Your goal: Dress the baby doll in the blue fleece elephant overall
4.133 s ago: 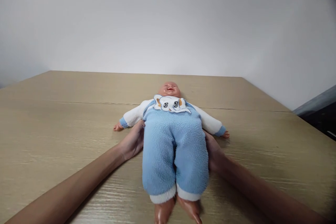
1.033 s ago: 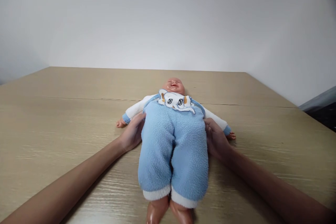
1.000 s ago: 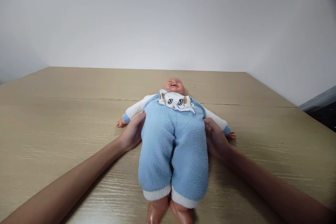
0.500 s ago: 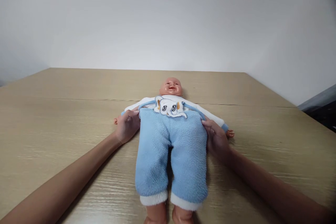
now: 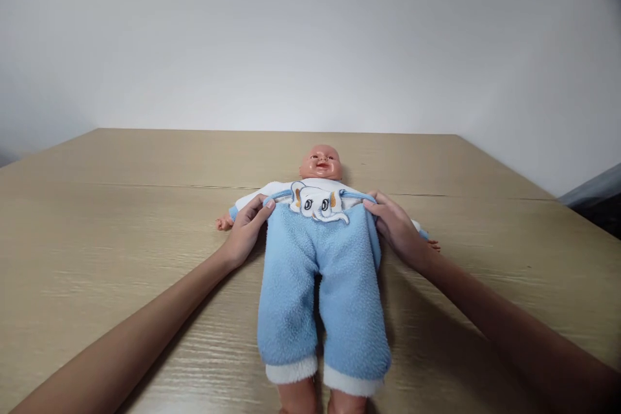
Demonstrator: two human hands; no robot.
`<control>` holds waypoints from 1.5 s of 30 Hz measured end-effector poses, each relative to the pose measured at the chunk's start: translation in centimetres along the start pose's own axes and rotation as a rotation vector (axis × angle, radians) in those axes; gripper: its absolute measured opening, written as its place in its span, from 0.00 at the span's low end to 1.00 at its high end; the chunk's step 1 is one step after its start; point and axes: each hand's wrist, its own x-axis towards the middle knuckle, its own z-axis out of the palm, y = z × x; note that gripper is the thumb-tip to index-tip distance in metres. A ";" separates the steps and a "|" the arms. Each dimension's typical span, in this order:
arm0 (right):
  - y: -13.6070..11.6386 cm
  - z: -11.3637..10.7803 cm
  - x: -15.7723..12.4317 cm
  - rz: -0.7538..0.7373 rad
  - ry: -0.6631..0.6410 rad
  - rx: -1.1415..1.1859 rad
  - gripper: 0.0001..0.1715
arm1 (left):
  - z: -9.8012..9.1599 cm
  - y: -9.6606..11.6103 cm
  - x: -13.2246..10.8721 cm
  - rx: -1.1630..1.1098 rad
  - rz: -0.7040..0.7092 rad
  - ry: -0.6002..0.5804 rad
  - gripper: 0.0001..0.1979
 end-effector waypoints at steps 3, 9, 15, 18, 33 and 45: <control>-1.0 -0.4 1.2 0.016 -0.154 -0.111 0.19 | 0.0 0.2 0.1 0.034 0.004 0.019 0.22; -3.8 0.2 3.3 -0.022 -0.277 -0.262 0.23 | -0.1 0.0 0.3 0.132 0.113 0.106 0.22; -5.5 3.2 7.4 -0.179 -0.146 -0.512 0.14 | -0.3 -0.9 0.5 0.155 0.197 0.205 0.20; -6.1 5.8 9.4 -0.267 -0.200 -0.683 0.09 | -0.3 -1.2 0.4 0.179 0.207 0.213 0.18; -6.0 16.4 15.3 -0.702 -1.005 -0.871 0.14 | 0.2 -0.7 -0.8 0.255 0.287 0.181 0.10; -5.8 12.2 14.1 -0.566 -0.602 -0.449 0.19 | -0.6 -1.5 -2.1 0.642 0.803 0.257 0.10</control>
